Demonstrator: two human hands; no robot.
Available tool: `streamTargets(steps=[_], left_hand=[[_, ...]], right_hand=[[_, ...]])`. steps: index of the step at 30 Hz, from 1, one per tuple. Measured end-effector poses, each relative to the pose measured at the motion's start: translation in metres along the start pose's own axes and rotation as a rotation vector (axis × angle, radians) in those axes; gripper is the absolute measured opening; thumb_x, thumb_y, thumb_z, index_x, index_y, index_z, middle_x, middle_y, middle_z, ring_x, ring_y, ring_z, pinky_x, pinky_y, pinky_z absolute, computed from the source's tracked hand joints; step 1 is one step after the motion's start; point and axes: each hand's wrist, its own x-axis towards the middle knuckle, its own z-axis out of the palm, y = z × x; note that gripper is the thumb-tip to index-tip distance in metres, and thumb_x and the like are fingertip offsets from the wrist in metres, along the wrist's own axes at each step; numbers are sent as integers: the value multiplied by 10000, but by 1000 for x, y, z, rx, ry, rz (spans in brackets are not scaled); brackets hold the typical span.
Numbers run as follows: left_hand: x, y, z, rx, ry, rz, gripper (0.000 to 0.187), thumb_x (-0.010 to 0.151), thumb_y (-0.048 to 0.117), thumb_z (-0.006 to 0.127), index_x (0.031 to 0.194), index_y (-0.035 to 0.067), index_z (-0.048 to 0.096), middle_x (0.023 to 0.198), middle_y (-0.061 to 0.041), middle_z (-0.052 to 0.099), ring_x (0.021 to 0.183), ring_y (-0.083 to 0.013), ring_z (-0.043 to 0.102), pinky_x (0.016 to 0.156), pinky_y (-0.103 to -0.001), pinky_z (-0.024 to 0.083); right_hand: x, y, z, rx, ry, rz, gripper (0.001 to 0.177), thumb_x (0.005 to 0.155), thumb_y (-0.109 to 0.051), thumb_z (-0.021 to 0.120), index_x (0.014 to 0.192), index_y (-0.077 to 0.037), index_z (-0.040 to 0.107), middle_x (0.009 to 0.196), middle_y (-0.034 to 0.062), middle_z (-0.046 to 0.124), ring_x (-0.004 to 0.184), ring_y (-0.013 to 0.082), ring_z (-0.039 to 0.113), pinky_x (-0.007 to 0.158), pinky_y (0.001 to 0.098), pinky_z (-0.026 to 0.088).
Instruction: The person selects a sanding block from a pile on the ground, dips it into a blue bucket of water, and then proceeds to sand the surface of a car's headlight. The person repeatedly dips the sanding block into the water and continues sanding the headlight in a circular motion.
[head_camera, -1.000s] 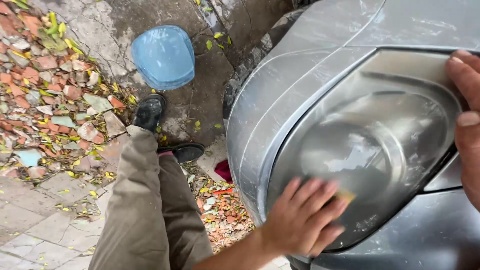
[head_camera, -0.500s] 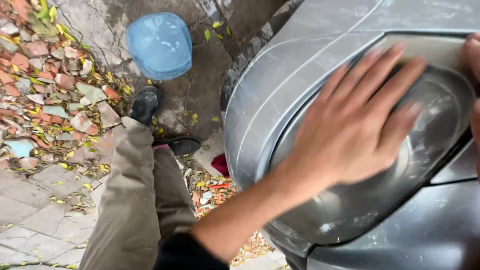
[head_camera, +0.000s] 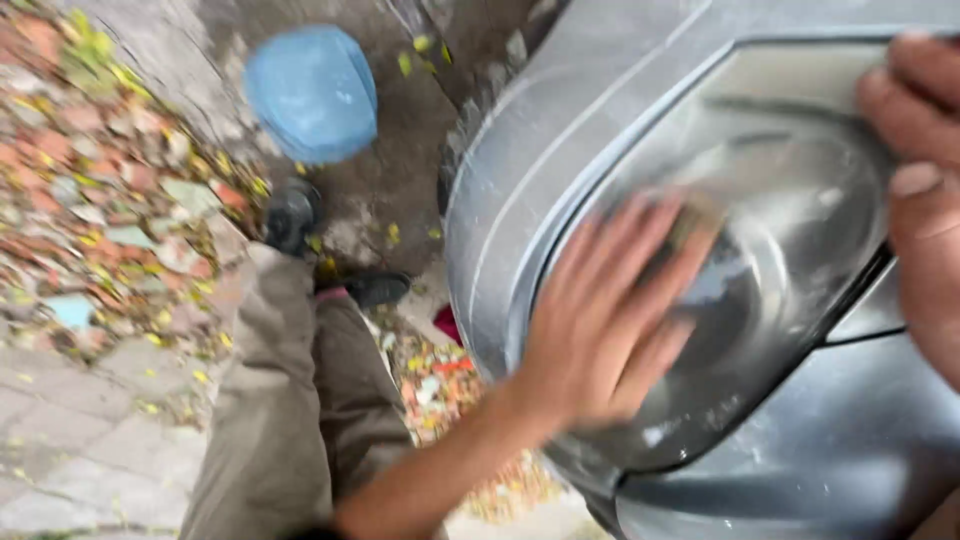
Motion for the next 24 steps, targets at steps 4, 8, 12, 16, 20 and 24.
streamTargets(steps=[4, 8, 12, 16, 20, 24], left_hand=[[-93, -39, 67, 44, 126, 113, 625, 1206, 504, 258, 1745, 215, 130, 1827, -85, 60, 1712, -258, 42, 1432, -515, 20], [70, -17, -7, -74, 38, 53, 560, 1160, 344, 408, 1688, 211, 277, 1825, -82, 277, 1756, -331, 323, 1522, -563, 234], [-7, -31, 18, -96, 3, 77, 536, 1156, 327, 418, 1668, 183, 357, 1790, -91, 298, 1715, -332, 289, 1468, -567, 201], [-70, -49, 46, -70, 173, 98, 567, 1178, 357, 338, 1706, 163, 266, 1808, -96, 187, 1708, -307, 154, 1435, -559, 101], [87, -27, -16, -120, -82, 40, 530, 1170, 386, 208, 1650, 211, 349, 1786, -55, 311, 1706, -296, 273, 1439, -544, 162], [-47, -41, 37, -116, 69, 16, 555, 1179, 390, 281, 1675, 145, 325, 1791, -82, 265, 1712, -324, 223, 1448, -542, 152]], right_hand=[[28, -36, -21, -320, -25, 48, 506, 903, 142, 532, 1351, 259, 735, 1527, 409, 677, 1537, 575, 509, 1313, 608, 346], [25, -39, -21, -475, -3, 36, 455, 1001, 46, 583, 1378, 174, 803, 1521, 333, 761, 1544, 504, 604, 1331, 572, 315], [24, -47, -33, -485, -37, 34, 464, 1020, -24, 549, 1388, 149, 772, 1529, 275, 738, 1531, 449, 587, 1313, 521, 289], [24, -48, -38, -443, -70, 71, 503, 1022, -103, 479, 1409, 141, 687, 1550, 260, 658, 1544, 412, 499, 1295, 531, 266], [18, -38, -39, -432, -90, 149, 520, 1045, -154, 427, 1411, 137, 656, 1567, 271, 615, 1558, 412, 463, 1292, 527, 249], [10, -34, -31, -441, 38, 32, 506, 1089, -58, 491, 1465, 198, 713, 1587, 328, 676, 1558, 470, 517, 1293, 545, 267]])
